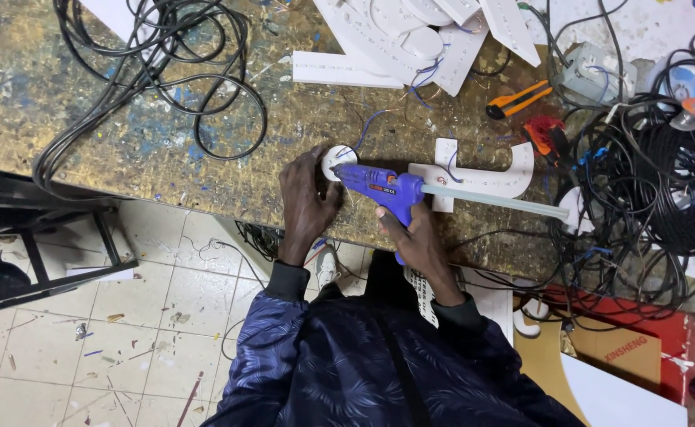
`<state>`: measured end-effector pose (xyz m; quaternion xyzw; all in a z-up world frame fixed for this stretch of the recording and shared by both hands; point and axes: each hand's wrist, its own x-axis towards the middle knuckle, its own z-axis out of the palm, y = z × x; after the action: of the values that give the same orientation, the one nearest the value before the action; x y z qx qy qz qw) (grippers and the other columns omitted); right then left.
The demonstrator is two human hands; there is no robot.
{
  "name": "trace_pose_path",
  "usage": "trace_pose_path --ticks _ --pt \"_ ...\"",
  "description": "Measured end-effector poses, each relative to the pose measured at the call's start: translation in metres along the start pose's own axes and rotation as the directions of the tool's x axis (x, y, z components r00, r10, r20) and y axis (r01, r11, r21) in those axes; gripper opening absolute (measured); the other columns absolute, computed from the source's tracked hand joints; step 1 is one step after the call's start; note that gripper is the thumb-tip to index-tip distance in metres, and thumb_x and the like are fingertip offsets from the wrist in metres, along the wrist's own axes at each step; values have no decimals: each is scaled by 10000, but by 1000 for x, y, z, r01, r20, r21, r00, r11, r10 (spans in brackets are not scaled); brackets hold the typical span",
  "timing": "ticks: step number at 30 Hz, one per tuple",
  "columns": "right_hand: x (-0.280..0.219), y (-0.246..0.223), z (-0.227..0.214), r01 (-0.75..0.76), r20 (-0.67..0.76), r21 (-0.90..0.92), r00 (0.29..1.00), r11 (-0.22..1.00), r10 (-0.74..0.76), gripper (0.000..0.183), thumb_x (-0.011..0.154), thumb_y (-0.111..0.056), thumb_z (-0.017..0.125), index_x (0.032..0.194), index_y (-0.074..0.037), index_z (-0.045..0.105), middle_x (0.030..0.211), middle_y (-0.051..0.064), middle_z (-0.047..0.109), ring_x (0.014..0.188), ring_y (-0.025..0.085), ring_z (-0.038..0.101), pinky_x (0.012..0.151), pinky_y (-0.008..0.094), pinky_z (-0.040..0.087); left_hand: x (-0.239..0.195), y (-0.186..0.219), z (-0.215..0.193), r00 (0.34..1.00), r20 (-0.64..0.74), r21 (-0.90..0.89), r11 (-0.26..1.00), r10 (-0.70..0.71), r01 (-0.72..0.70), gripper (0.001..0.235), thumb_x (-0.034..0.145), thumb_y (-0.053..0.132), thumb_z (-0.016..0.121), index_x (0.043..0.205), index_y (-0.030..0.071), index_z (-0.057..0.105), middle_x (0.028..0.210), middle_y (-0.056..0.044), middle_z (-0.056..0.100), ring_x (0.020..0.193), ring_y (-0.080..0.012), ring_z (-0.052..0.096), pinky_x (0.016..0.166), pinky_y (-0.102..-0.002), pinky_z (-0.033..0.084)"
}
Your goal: Using a hot glue gun to apply adhesive to foam letters and assemble 3D signage components.
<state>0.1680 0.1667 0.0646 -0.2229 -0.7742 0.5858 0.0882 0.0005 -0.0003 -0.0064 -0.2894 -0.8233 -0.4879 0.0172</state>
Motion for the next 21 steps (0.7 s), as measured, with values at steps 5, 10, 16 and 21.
trace_pose_path --ticks 5,10,16,21 --pt "0 0 3 -51 -21 17 998 999 51 297 1120 -241 746 1196 39 683 919 208 803 859 302 829 772 438 697 2 8 -2 1000 -11 4 1000 -11 11 786 857 175 878 1598 101 626 1479 -147 736 1447 -333 628 1304 -502 325" --pt "0 -2 0 -66 -23 2 998 998 66 361 1115 -247 765 1216 90 680 935 280 805 881 373 848 781 482 710 2 6 -1 1000 -5 -8 1000 -12 12 783 860 174 871 1598 95 623 1494 -154 727 1459 -337 618 1302 -513 321" --pt "3 -2 1 -40 -39 -20 998 999 39 318 1115 -260 774 1197 37 693 898 207 803 830 303 850 749 438 712 1 4 0 1000 -3 -10 1000 -17 17 789 862 174 861 1611 107 623 1517 -137 732 1444 -322 627 1303 -504 313" --pt "4 12 1 -82 -52 -37 995 996 80 352 1108 -292 774 1208 34 685 913 208 809 849 308 854 773 448 709 0 2 0 1000 1 -5 1000 -12 12 801 868 198 859 1625 119 608 1533 -134 716 1455 -313 620 1295 -505 323"
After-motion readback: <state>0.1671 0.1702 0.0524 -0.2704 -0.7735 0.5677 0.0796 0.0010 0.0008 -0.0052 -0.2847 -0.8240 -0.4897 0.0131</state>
